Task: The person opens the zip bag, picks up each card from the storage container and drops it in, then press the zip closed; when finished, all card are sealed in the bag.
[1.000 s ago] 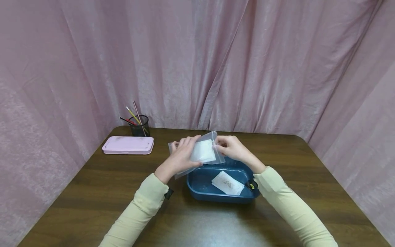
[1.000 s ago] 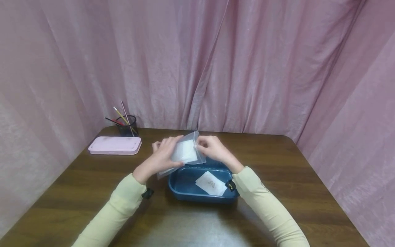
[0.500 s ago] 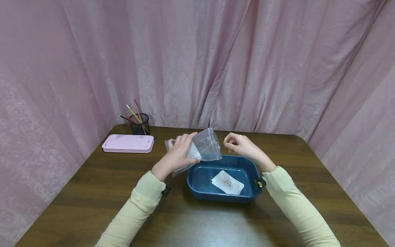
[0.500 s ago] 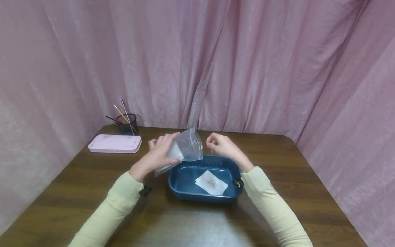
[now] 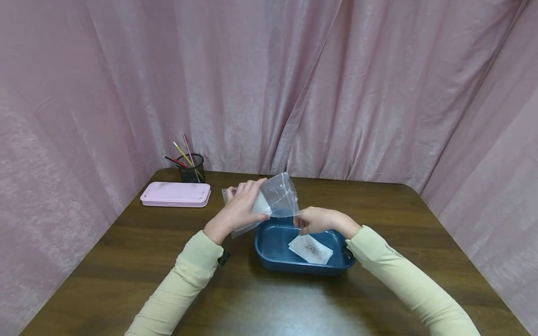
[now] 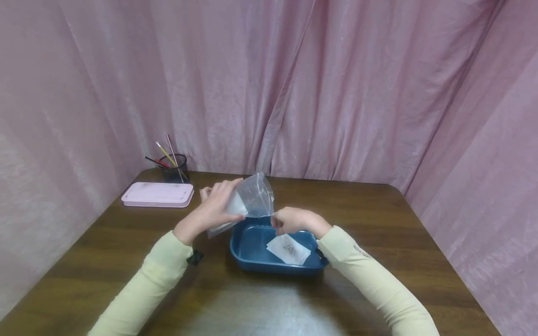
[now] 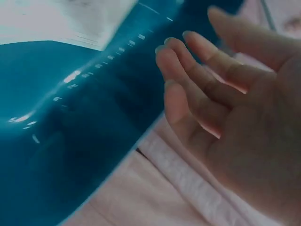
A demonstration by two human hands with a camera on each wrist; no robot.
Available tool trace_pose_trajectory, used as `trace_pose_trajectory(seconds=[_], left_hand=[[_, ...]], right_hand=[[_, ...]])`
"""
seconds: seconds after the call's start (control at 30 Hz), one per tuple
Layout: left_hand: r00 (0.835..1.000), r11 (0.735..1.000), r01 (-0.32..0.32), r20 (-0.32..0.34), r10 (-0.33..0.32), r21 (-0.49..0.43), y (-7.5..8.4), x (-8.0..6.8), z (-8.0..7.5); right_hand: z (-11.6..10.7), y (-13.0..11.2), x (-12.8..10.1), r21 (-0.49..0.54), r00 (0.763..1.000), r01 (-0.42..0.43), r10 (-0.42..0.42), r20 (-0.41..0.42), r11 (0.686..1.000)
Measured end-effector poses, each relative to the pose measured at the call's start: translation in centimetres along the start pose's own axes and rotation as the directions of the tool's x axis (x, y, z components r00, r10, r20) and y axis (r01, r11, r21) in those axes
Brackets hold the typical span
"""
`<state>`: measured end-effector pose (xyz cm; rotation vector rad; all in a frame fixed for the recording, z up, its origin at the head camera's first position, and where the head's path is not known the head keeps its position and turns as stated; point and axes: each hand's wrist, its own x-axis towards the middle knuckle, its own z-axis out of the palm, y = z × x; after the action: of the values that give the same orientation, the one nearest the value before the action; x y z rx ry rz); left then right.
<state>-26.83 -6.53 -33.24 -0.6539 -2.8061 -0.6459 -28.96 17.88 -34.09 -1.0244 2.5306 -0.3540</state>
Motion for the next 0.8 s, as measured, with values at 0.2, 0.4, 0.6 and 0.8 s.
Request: trace_pose_trajectory(seconds=[0.2,0.4,0.6,0.8], left_hand=[[1.000,1.000,0.002,0.017,-0.002,0.007,-0.1,0.1,0.2],[1.000,1.000,0.001,0.023,-0.001,0.002,0.0,0.2,0.1],[1.000,1.000,0.004,0.023,-0.004,-0.007,0.0,0.2,0.2],[1.000,1.000,0.015,0.024,-0.014,-0.011,-0.2,0.3,0.4]], right_hand=[[1.7,0.0,1.3,-0.152,0.984,-0.055,0.080,0.162,0.987],[2.7,0.0,1.9,-0.268,0.966,-0.084,0.144,0.214,0.960],[3.3,-0.3,2.5,-0.348,0.967,-0.074,0.152,0.203,0.935],[3.5,-0.4,2.7,-0.422,0.971,-0.041,0.136,0.196,0.906]])
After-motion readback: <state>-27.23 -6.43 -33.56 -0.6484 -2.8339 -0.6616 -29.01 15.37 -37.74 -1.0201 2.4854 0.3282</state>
